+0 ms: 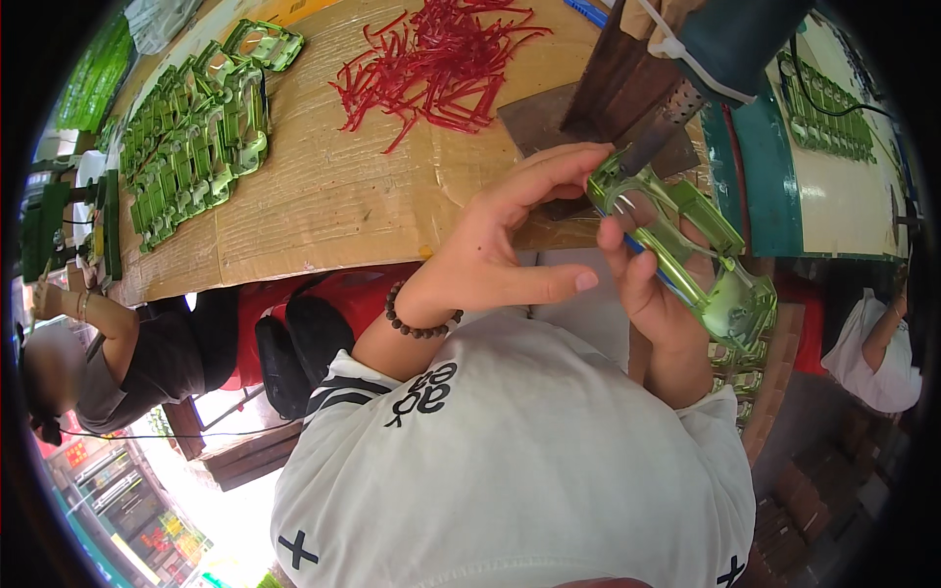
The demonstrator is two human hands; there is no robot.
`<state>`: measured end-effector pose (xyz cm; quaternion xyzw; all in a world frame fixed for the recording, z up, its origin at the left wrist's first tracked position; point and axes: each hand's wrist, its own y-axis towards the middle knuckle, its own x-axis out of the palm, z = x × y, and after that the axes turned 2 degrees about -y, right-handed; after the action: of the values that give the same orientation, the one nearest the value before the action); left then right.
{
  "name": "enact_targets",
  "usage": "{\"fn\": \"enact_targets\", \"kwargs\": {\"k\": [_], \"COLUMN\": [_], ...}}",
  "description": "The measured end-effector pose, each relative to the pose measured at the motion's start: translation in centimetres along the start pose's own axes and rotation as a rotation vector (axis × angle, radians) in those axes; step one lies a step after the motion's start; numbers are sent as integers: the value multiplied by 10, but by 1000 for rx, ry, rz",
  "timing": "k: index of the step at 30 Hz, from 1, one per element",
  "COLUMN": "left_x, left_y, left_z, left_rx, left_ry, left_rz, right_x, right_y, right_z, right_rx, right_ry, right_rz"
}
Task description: The person repeatedly picks up green plastic car-shaped frames and red plastic strips from a wooden table. They insert the red strips into the frames by hand, then place the assembled units into a cardboard box. The process is repetitive and involves handling multiple identical units.
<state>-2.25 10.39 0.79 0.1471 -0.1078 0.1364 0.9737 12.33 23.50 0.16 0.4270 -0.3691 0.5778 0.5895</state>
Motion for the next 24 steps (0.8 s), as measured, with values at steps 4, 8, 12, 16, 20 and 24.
{"fn": "enact_targets", "kwargs": {"k": [4,8,12,16,20,24], "left_x": [3,4,0,-5,-5,-5], "left_y": [1,0,2,4,6,5], "left_z": [-4,0,-5,-5,-6,-7], "left_rx": [7,-69,39,98,170,144], "left_ry": [110,58,138,208,254,241], "left_rz": [23,28,-34,-107,-134,-131], "right_x": [7,11,2,0,6,8], "right_y": [6,11,5,-3,-3,-3], "right_z": [9,9,-1,-4,3,1], "right_rx": [-194,-208,-139,-146,-154,-154], "right_ry": [-307,-326,-247,-330,-198,-215], "right_rz": [67,122,-61,-50,-66,-44]}}
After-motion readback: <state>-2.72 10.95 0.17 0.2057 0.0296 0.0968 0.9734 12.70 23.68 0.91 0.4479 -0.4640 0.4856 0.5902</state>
